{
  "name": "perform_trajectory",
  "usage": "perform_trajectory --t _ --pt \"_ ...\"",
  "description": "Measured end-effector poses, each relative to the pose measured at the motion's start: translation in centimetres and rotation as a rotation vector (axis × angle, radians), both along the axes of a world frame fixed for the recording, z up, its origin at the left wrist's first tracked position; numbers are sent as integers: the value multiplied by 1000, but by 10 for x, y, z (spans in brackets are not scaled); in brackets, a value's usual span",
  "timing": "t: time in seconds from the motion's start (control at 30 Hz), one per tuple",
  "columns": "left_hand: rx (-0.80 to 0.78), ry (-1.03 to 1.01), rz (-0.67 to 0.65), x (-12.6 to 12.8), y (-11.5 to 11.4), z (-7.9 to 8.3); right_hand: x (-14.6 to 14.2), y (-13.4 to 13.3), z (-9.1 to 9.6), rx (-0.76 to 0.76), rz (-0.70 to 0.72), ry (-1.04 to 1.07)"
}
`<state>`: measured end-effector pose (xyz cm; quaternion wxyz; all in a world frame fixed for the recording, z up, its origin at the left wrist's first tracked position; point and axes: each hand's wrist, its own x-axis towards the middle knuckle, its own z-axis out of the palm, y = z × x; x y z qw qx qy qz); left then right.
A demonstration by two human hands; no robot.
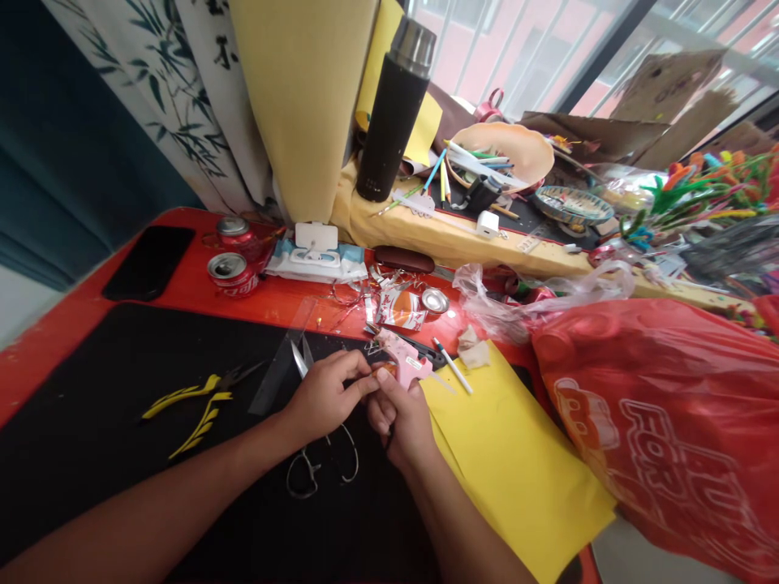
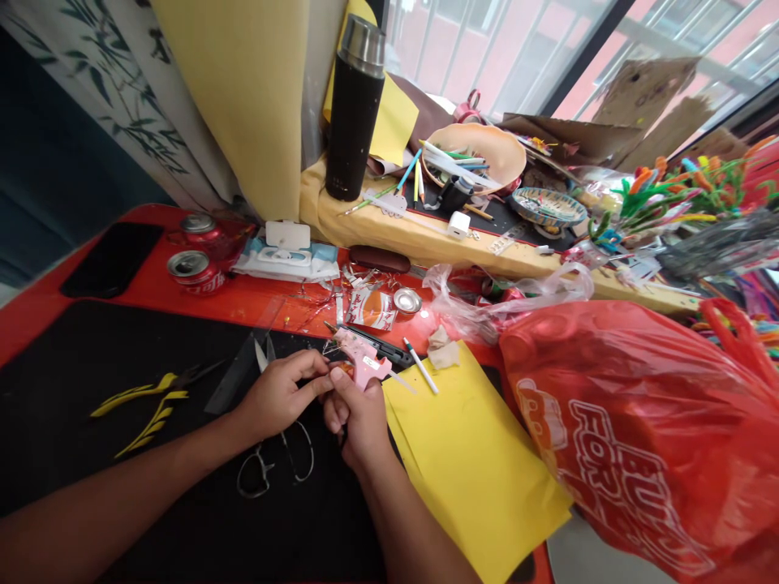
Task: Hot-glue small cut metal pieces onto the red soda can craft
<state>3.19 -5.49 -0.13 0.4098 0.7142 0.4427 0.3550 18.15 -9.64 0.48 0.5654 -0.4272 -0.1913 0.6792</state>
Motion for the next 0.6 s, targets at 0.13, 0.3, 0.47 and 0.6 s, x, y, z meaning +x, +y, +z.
perform_trajectory --t 0.13,0.3,0.47,0.6 --pt "-9 -6 8 1 0 -1 0 0 1 -6 4 -3" --pt "-21 -2 6 1 0 0 0 1 1 -4 3 -2" --pt "-15 1 -4 1 0 3 0 0 1 0 2 5" --pt "-21 1 -8 1 0 3 0 -1 1 7 3 -3"
